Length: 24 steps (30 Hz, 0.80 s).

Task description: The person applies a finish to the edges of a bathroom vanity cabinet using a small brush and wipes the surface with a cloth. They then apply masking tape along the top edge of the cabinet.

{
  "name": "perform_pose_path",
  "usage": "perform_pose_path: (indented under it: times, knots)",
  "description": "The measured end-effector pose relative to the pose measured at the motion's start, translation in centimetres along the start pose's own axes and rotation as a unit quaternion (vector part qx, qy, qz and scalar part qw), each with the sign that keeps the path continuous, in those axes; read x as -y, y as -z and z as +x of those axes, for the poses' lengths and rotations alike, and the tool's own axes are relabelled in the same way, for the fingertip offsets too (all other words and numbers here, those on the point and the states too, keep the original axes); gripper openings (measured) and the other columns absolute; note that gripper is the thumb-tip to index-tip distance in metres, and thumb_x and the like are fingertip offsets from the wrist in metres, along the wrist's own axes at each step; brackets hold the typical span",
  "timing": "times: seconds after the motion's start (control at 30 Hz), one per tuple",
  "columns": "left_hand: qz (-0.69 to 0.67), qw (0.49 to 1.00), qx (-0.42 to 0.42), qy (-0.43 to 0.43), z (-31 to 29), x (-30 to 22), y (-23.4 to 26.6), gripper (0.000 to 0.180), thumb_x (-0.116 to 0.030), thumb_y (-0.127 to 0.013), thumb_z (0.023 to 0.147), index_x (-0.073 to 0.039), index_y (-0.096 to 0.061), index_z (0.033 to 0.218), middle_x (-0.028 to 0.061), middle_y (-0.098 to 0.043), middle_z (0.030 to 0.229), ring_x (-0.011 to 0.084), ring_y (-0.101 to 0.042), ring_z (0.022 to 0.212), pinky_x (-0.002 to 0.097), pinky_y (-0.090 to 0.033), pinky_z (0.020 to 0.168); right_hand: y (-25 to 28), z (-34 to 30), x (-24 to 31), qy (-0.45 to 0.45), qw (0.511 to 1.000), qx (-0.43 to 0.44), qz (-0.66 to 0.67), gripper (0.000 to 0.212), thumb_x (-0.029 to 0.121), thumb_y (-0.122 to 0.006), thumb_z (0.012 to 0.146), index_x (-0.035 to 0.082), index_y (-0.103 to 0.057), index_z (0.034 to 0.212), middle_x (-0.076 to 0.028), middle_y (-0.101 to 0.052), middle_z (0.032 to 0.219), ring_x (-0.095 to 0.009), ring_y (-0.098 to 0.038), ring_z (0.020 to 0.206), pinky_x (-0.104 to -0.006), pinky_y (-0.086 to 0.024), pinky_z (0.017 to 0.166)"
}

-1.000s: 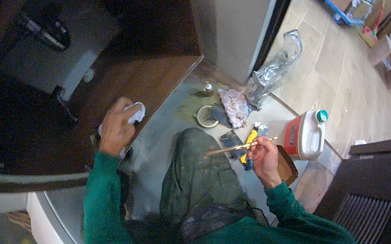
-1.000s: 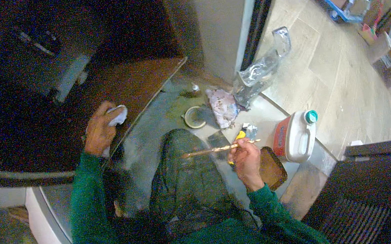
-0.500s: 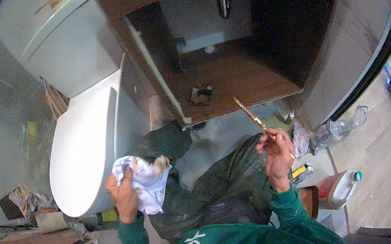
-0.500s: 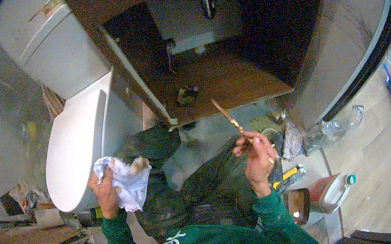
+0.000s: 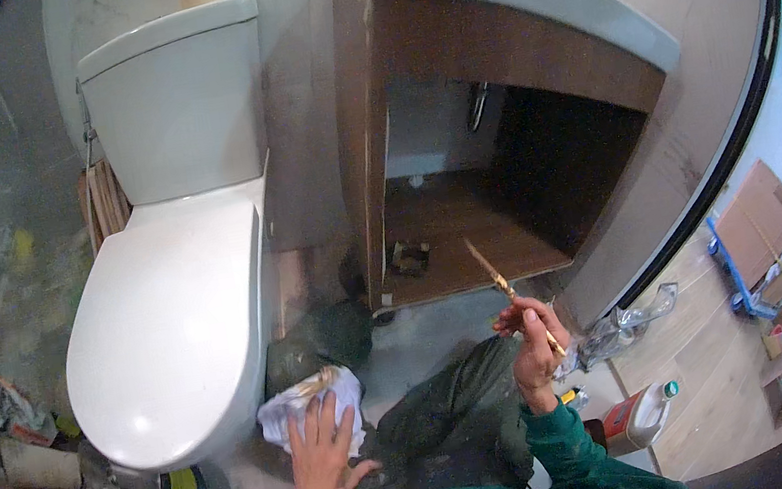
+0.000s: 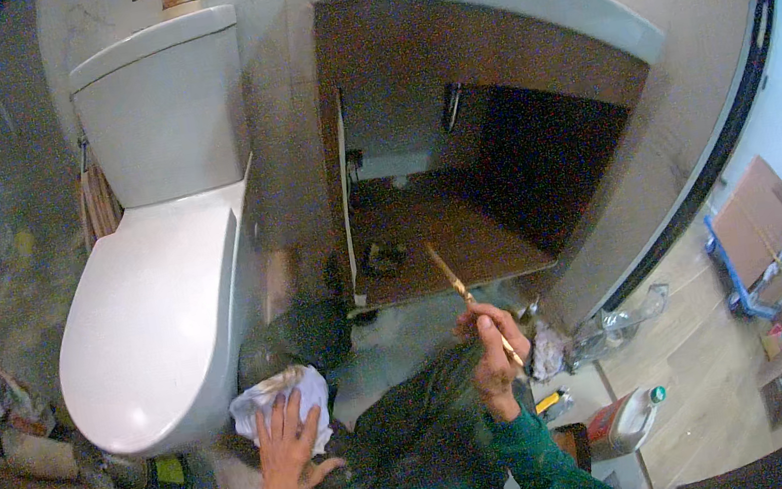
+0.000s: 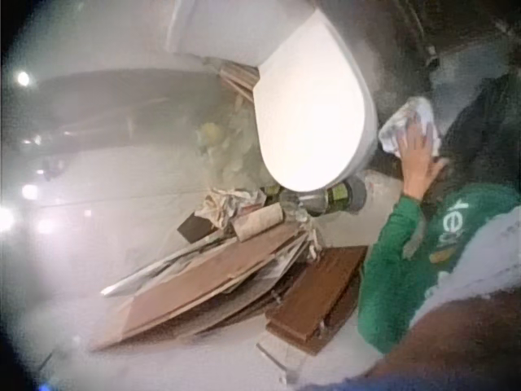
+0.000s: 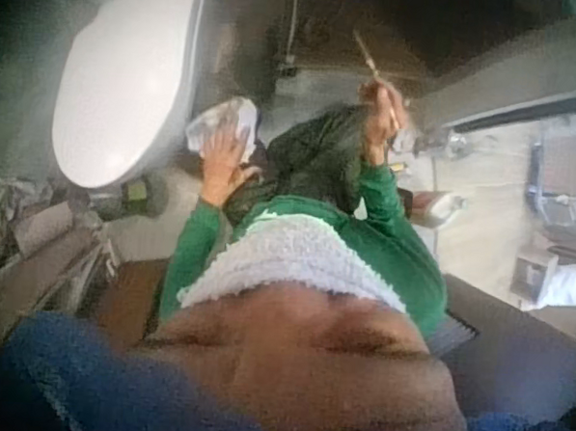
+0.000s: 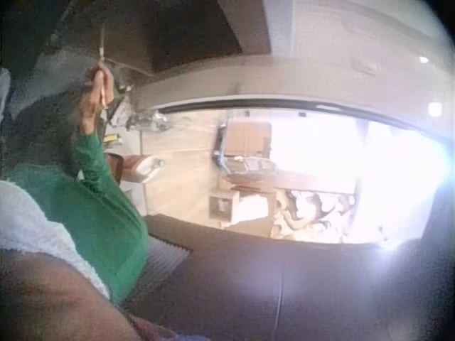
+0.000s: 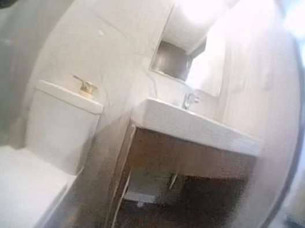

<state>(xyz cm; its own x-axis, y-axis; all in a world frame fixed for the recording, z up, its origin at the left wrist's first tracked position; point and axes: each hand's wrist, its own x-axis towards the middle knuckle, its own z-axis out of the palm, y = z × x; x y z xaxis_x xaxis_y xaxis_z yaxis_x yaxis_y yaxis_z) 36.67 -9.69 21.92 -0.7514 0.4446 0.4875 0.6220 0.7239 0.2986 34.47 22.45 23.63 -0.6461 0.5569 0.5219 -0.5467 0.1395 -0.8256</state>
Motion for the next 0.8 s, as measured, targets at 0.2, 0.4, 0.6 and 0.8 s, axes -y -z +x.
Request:
perform_pose_path:
  times: [0.2,0.4,0.6,0.8]
  knots:
    - [-0.115,0.984,-0.135,0.023,-2.1,1.3,-0.1,0.050,-0.019,-0.081,0.064,0.002,-0.066,0.106,0.0213,-0.062,0.116,0.0410,-0.059,0.109,0.0506,-0.043,0.097,-1.2,1.6,0.8,0.037,0.995,0.003,-0.091,0.026,0.017,-0.054,0.098,-0.005,-0.065,0.106,-0.012,-0.068,0.081,-0.019,-0.065,0.068,-0.0296,-0.053,0.061]
    - [-0.216,0.953,-0.203,0.065,-1.0,2.5,0.4,0.036,-0.008,-0.075,0.067,0.003,-0.068,0.101,0.0193,-0.067,0.101,0.0371,-0.065,0.092,0.0428,-0.052,0.083,-3.0,5.0,2.9,0.096,0.985,0.005,-0.143,0.022,0.015,-0.058,0.097,-0.003,-0.068,0.104,-0.010,-0.066,0.075,-0.016,-0.063,0.064,-0.0276,-0.051,0.060]
    - [-0.288,0.926,-0.220,0.101,0.3,2.0,1.5,0.023,-0.001,-0.072,0.069,0.003,-0.069,0.092,0.0175,-0.070,0.092,0.0328,-0.067,0.085,0.0380,-0.053,0.078,-3.1,6.5,4.4,0.150,0.970,0.061,-0.182,0.022,0.014,-0.058,0.097,-0.004,-0.069,0.102,-0.008,-0.065,0.072,-0.015,-0.061,0.062,-0.0268,-0.049,0.060]
    - [-0.335,0.912,-0.206,0.117,1.5,1.1,2.4,0.016,0.000,-0.070,0.070,0.002,-0.071,0.086,0.0151,-0.070,0.083,0.0284,-0.069,0.079,0.0342,-0.053,0.075,-2.1,6.4,4.3,0.164,0.967,0.075,-0.178,0.021,0.013,-0.059,0.096,-0.004,-0.070,0.101,-0.006,-0.067,0.072,-0.011,-0.060,0.062,-0.0248,-0.048,0.059]
